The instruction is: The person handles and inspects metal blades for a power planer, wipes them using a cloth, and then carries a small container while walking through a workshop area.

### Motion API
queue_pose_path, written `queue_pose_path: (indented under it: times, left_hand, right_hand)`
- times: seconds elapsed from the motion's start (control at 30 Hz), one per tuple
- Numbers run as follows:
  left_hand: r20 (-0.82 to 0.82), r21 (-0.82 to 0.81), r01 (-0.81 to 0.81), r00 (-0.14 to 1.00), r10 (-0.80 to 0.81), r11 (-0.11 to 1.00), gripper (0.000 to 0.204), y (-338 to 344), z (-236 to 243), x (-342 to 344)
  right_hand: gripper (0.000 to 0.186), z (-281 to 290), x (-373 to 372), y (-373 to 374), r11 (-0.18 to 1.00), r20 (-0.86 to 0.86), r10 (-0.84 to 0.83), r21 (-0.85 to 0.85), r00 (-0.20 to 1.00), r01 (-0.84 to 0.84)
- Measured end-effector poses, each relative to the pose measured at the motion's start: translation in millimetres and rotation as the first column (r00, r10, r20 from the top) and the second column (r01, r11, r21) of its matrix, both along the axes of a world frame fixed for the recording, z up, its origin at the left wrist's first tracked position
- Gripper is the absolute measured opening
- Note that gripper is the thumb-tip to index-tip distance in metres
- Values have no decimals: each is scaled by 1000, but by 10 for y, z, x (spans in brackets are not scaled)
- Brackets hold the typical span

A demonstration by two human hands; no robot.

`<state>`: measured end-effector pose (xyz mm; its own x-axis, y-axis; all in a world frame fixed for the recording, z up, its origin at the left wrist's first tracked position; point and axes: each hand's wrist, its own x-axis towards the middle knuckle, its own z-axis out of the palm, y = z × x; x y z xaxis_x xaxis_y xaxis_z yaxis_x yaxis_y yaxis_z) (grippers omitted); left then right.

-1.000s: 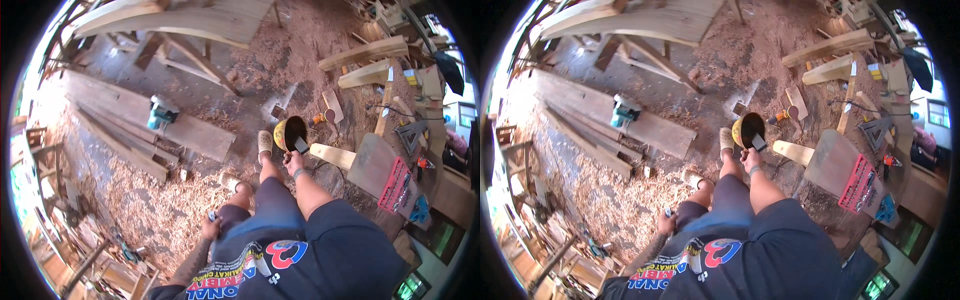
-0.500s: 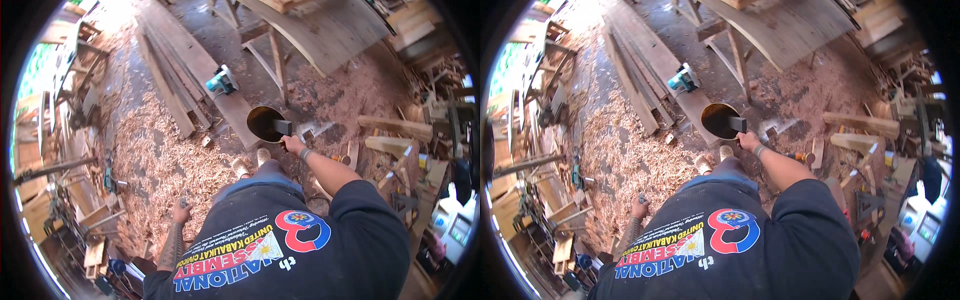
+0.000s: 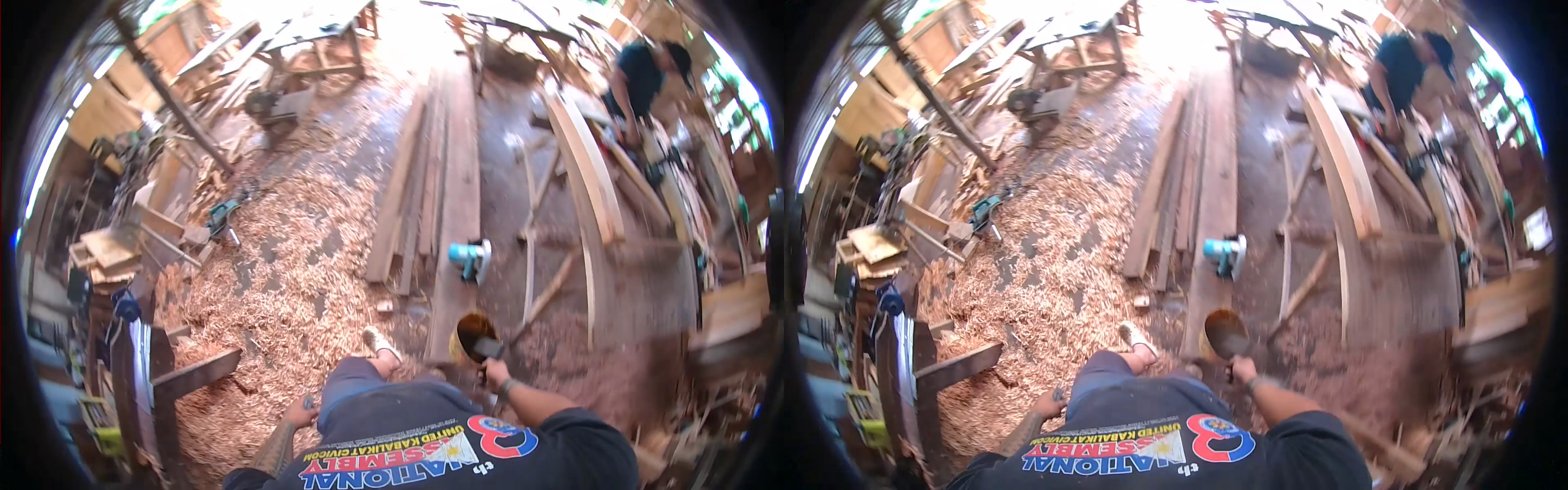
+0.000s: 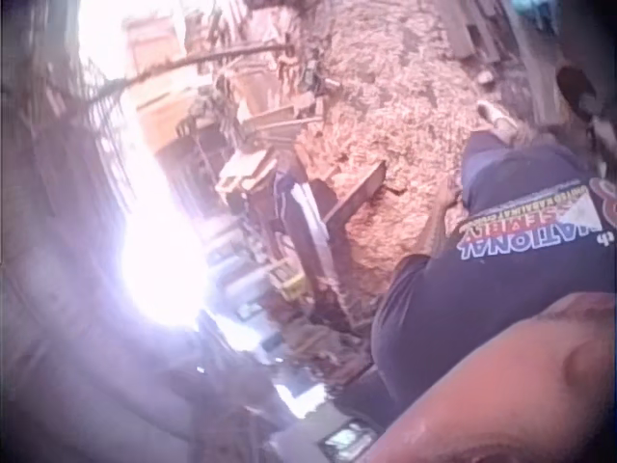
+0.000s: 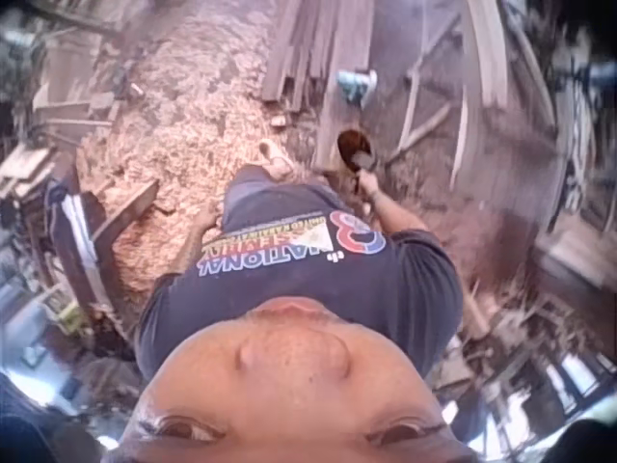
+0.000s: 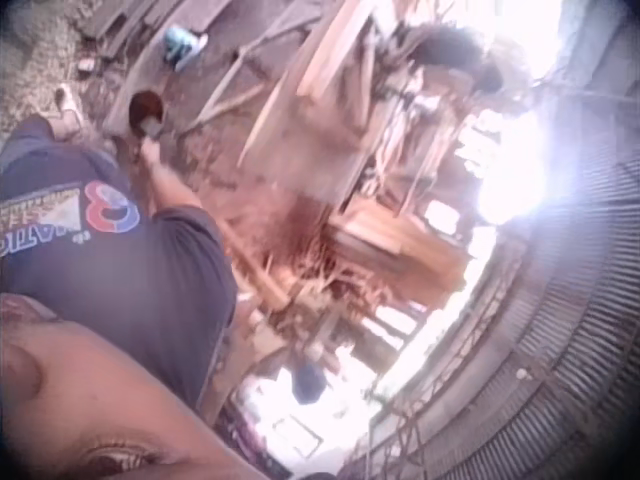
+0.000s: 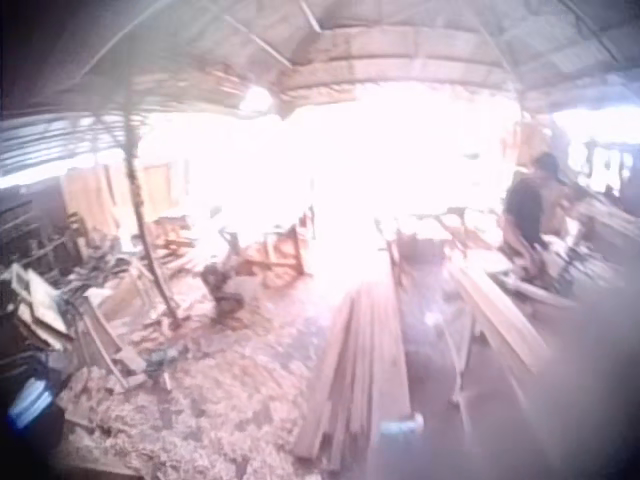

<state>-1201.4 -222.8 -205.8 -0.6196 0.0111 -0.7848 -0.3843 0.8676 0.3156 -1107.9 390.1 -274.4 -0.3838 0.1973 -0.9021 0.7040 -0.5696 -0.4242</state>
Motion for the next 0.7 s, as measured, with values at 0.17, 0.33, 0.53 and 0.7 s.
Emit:
queue_pose_path:
  times: [0.17,0.33,0.53,0.7]
  left_hand:
    - [39,34,-46,998,45,998,43,-115,6,-62]
    - [12,96,12,1000,-14,995,38,-592,-432,-286]
    - [33,73,10,999,-12,997,37,-1118,-563,-1841]
    - [-136,-64,322,935,-328,945,36,-1822,-621,-3291]
  right_hand:
    - [9,-99,-269,-60,995,153,-63,-69,986,74]
    - [10,-69,-975,-164,974,162,-161,-132,974,183]
    - [19,75,-2138,-449,928,84,-352,-103,932,359]
    - [19,550,-3603,-840,858,7,-512,-41,859,512]
